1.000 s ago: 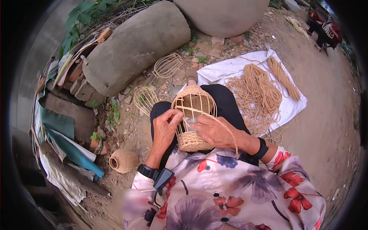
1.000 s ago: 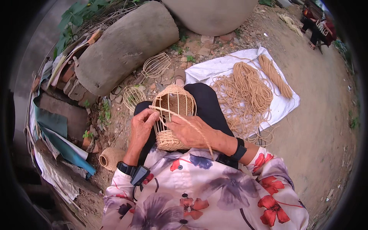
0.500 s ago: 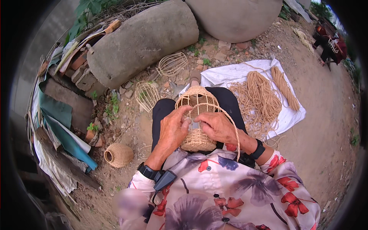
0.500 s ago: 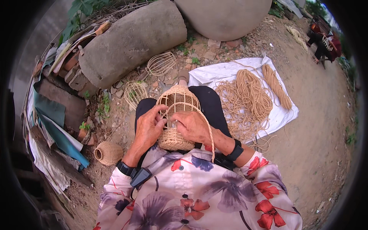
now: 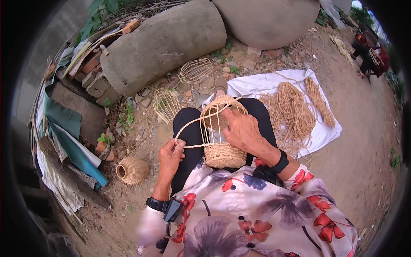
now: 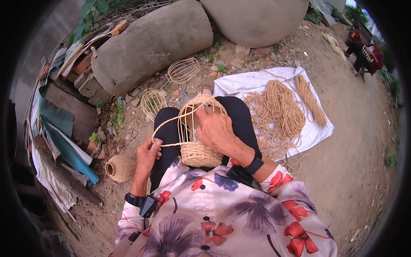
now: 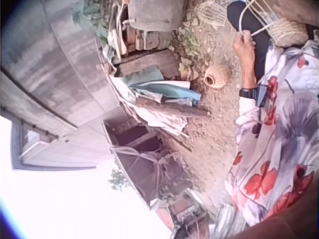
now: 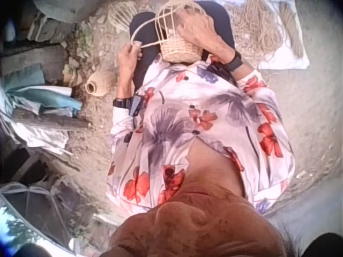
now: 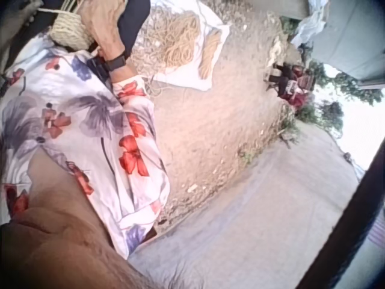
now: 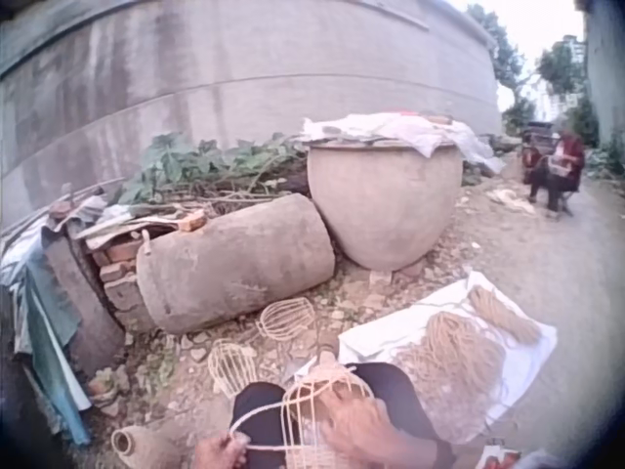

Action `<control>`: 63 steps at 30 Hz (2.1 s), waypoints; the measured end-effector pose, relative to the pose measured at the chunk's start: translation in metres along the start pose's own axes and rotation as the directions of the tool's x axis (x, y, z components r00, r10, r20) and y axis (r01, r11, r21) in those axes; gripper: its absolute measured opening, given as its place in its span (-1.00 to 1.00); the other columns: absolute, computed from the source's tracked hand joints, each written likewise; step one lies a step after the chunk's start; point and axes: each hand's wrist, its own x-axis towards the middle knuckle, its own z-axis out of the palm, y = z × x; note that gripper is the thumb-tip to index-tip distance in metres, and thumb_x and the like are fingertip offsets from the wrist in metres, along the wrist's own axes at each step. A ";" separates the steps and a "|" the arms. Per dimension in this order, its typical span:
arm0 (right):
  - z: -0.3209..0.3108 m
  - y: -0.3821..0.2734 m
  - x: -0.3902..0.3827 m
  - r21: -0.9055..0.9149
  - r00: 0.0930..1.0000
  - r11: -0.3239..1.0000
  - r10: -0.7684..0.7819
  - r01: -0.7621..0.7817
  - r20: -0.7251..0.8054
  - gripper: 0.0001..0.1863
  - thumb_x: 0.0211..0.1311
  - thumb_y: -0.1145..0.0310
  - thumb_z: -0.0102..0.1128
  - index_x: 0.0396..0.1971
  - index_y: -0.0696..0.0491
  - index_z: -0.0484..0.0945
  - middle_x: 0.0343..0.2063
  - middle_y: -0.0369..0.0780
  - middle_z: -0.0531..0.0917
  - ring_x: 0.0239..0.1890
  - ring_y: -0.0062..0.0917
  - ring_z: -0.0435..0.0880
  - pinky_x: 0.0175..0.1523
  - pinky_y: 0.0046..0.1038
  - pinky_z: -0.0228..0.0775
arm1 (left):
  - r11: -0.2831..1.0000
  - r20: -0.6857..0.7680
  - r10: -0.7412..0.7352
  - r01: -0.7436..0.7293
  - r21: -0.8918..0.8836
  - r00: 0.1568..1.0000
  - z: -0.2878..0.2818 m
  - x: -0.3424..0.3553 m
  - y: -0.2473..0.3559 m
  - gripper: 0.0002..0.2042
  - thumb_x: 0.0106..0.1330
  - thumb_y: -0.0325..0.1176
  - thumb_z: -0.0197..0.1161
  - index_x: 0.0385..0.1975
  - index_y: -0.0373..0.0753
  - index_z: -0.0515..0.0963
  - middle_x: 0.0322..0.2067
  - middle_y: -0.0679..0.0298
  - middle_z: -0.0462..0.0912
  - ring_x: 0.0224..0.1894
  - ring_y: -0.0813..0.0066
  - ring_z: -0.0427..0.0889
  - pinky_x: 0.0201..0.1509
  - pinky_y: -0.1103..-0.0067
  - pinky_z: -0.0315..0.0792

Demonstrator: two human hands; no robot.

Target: Weaving a small basket or trap using natural fibers and a skeletal frame.

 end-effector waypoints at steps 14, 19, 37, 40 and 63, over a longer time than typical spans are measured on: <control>-0.008 0.008 -0.018 0.259 0.993 0.966 0.045 -0.016 -0.107 -0.72 -0.03 0.46 0.14 -0.23 0.11 0.43 -0.36 -0.04 0.65 -0.38 -0.10 0.66 -0.29 -0.14 0.49 | 0.986 0.279 0.053 -0.007 -0.166 0.959 0.050 0.046 0.063 -0.84 0.37 -0.33 0.21 -0.26 -0.29 0.64 -0.49 0.38 0.61 -0.51 0.71 0.56 -0.45 0.72 0.43; -0.008 0.012 -0.024 0.287 0.989 0.958 0.017 0.026 -0.148 -0.72 -0.04 0.47 0.15 -0.25 0.11 0.43 -0.37 -0.05 0.64 -0.38 -0.11 0.66 -0.29 -0.15 0.49 | 0.941 0.110 0.329 -0.335 0.043 0.938 0.065 0.034 0.069 -0.84 0.22 -0.35 0.27 -0.27 -0.24 0.66 -0.48 0.18 0.69 -0.47 0.41 0.66 -0.35 0.45 0.50; -0.018 0.015 -0.012 0.308 0.961 0.911 0.254 -0.275 0.107 -0.65 -0.06 0.44 0.12 -0.16 0.03 0.45 -0.48 -0.04 0.62 -0.36 -0.07 0.64 -0.23 -0.09 0.45 | 0.582 0.580 0.086 0.432 -0.690 0.810 0.012 -0.006 0.015 -0.80 0.45 -0.38 0.07 0.00 -0.20 0.44 -0.61 0.39 0.34 -0.66 0.71 0.19 -0.60 0.72 0.15; -0.010 0.015 -0.016 0.300 0.974 0.927 0.218 -0.224 0.054 -0.66 -0.06 0.44 0.12 -0.17 0.04 0.45 -0.48 -0.06 0.61 -0.37 -0.09 0.64 -0.25 -0.12 0.44 | 0.450 0.538 0.101 0.444 -0.775 0.837 0.009 -0.005 0.003 -0.79 0.45 -0.40 0.06 0.02 -0.20 0.43 -0.60 0.39 0.34 -0.65 0.70 0.20 -0.59 0.72 0.16; -0.003 0.048 -0.041 0.507 0.972 0.854 0.205 -0.121 -0.115 -0.77 0.01 0.59 0.04 -0.27 0.12 0.47 -0.50 -0.17 0.57 -0.49 -0.43 0.59 -0.34 -0.42 0.41 | 0.555 0.416 -0.016 0.354 -0.753 0.909 0.007 0.009 0.022 -0.87 0.38 -0.42 0.18 -0.15 -0.28 0.52 -0.37 0.31 0.61 -0.38 0.63 0.61 -0.28 0.64 0.60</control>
